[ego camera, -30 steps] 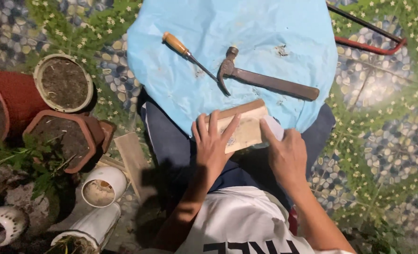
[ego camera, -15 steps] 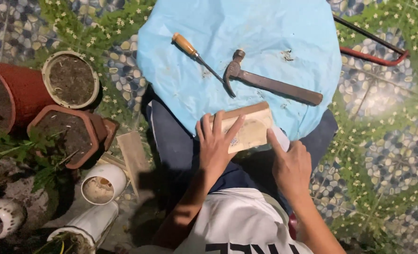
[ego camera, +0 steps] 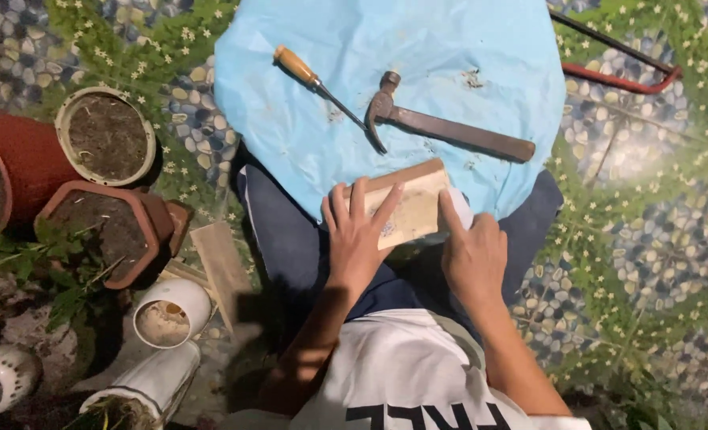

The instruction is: Sanding the surfaces and edges of a small wooden block by hand using sandpaper.

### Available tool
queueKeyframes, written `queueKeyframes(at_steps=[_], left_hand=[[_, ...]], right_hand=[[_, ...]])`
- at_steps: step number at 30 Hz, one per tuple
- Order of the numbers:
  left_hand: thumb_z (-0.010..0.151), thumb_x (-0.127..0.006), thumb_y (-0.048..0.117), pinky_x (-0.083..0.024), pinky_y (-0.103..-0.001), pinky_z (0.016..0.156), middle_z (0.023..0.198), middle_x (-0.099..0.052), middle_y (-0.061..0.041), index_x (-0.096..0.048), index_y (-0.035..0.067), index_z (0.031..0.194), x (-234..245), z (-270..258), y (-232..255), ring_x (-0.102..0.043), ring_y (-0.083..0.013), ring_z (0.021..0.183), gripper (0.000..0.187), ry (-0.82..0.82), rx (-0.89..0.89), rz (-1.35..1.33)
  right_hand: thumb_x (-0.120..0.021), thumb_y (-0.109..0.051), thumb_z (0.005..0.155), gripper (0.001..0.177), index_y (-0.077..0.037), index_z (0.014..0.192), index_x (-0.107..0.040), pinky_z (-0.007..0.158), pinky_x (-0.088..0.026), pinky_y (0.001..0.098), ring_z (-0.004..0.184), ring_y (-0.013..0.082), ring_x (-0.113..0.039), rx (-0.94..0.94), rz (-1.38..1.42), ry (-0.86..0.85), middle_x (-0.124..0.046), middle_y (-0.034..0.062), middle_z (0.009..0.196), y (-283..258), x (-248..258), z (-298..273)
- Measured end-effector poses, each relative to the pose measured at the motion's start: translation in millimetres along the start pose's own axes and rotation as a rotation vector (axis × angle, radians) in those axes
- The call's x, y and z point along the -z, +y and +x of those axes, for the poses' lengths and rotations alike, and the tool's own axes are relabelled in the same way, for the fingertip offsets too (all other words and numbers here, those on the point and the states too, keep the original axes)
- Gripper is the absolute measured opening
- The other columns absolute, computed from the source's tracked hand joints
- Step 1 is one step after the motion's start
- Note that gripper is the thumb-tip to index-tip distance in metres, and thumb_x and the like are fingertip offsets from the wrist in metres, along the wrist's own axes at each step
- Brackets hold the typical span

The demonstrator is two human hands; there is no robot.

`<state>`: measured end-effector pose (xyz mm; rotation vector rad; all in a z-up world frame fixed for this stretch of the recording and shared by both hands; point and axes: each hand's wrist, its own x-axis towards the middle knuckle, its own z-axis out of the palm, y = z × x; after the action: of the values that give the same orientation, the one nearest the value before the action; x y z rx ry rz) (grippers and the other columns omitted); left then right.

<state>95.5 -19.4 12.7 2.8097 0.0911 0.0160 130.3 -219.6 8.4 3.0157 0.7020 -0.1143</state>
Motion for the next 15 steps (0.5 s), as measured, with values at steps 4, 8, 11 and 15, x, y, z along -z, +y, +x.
queueKeyframes(at_steps=[4, 8, 11, 15], left_hand=[[0.061, -0.100, 0.032, -0.031, -0.071, 0.102, 0.144, -0.040, -0.026, -0.034, 0.032, 0.158, -5.0, -0.8, -1.5, -0.036, -0.0493, 0.129, 0.117, 0.017, 0.002, -0.003], [0.058, -0.101, 0.029, -0.030, -0.072, 0.103, 0.144, -0.041, -0.027, -0.034, 0.032, 0.159, -4.8, -1.9, -1.2, -0.036, -0.0500, 0.129, 0.121, 0.009, 0.014, -0.032], [0.060, -0.100, 0.028, -0.030, -0.072, 0.103, 0.144, -0.039, -0.027, -0.034, 0.031, 0.159, -1.4, -3.0, 1.7, -0.035, -0.0499, 0.128, 0.119, -0.017, 0.000, -0.044], [0.061, -0.100, 0.029, -0.029, -0.072, 0.103, 0.144, -0.039, -0.026, -0.032, 0.032, 0.159, -0.6, -0.3, 0.2, -0.035, -0.0491, 0.129, 0.119, 0.000, 0.009, -0.026]], right_hand=[[-0.057, -0.016, 0.093, 0.073, -0.038, 0.162, -0.040, 0.068, -0.041, 0.0424, 0.074, 0.0298, -0.051, 0.011, -0.018, -0.017, -0.049, 0.0103, 0.087, -1.0, 9.0, -14.5], [-0.062, -0.015, 0.087, 0.083, -0.037, 0.163, -0.037, 0.070, -0.042, 0.0408, 0.073, 0.0262, -0.053, -0.017, 0.009, -0.110, -0.053, 0.0083, 0.088, 3.4, 7.2, -21.5], [-0.063, -0.014, 0.088, 0.082, -0.034, 0.164, -0.037, 0.070, -0.041, 0.0412, 0.075, 0.0276, -0.054, -0.038, 0.020, -0.105, -0.051, 0.0080, 0.087, -2.2, 11.3, -13.0], [-0.057, -0.009, 0.092, 0.078, -0.034, 0.164, -0.037, 0.066, -0.039, 0.0405, 0.067, 0.0263, -0.049, -0.044, 0.051, -0.112, -0.051, 0.0089, 0.084, -3.6, 15.9, -21.6]])
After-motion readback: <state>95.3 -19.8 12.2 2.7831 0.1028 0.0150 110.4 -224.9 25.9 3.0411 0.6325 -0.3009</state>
